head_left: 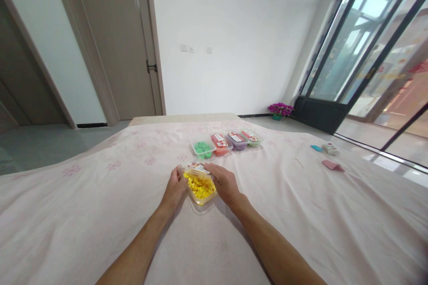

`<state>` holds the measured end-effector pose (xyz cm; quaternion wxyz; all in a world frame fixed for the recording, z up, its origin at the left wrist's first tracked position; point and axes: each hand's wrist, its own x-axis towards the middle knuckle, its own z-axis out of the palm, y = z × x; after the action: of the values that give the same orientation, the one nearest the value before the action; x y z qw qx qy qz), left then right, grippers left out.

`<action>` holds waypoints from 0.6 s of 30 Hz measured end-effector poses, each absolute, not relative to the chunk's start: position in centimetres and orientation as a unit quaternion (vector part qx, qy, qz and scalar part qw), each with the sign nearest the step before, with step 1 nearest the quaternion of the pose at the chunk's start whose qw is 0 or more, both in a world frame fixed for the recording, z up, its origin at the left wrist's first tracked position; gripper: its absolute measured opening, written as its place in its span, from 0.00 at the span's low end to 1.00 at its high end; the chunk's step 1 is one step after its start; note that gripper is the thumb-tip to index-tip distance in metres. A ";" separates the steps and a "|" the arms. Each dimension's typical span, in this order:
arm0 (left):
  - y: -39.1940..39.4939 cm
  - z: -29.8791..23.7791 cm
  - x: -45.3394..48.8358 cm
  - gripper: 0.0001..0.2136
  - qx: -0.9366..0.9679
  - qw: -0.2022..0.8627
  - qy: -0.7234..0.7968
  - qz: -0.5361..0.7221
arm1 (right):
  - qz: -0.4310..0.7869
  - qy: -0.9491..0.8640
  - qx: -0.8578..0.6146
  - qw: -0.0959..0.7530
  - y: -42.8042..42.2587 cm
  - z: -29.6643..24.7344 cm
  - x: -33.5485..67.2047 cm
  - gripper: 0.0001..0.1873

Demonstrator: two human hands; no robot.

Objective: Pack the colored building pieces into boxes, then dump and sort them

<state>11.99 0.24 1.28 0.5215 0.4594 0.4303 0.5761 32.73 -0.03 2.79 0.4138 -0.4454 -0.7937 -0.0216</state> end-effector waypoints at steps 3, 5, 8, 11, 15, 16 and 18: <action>0.0 1.6 12.0 0.27 0.450 0.535 0.417 0.581 | -0.075 -0.806 -0.421 0.408 -0.3 2.6 32.8 0.21; -0.1 1.7 12.1 0.29 0.439 0.545 0.414 0.582 | -0.097 -0.818 -0.406 0.395 -0.6 2.8 32.8 0.19; 0.0 1.6 12.1 0.31 0.433 0.545 0.420 0.583 | -0.086 -0.822 -0.388 0.407 -0.8 2.9 32.6 0.17; 0.4 0.8 12.1 0.30 0.448 0.514 0.456 0.572 | -0.011 -0.780 -0.387 0.491 -0.5 2.5 32.3 0.17; 1.1 -1.0 11.5 0.26 0.525 0.392 0.532 0.536 | 0.133 -0.665 -0.424 0.600 0.4 1.5 31.8 0.19; 1.2 -1.5 11.4 0.25 0.550 0.351 0.544 0.528 | 0.174 -0.628 -0.438 0.619 0.5 1.2 31.7 0.21; 1.3 -2.2 11.1 0.21 0.585 0.293 0.550 0.518 | 0.257 -0.556 -0.457 0.645 0.6 0.8 31.4 0.25</action>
<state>11.10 1.31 -2.24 0.2932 0.5854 0.5503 0.5182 31.44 0.58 0.82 0.6450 -0.4569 -0.5561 0.2568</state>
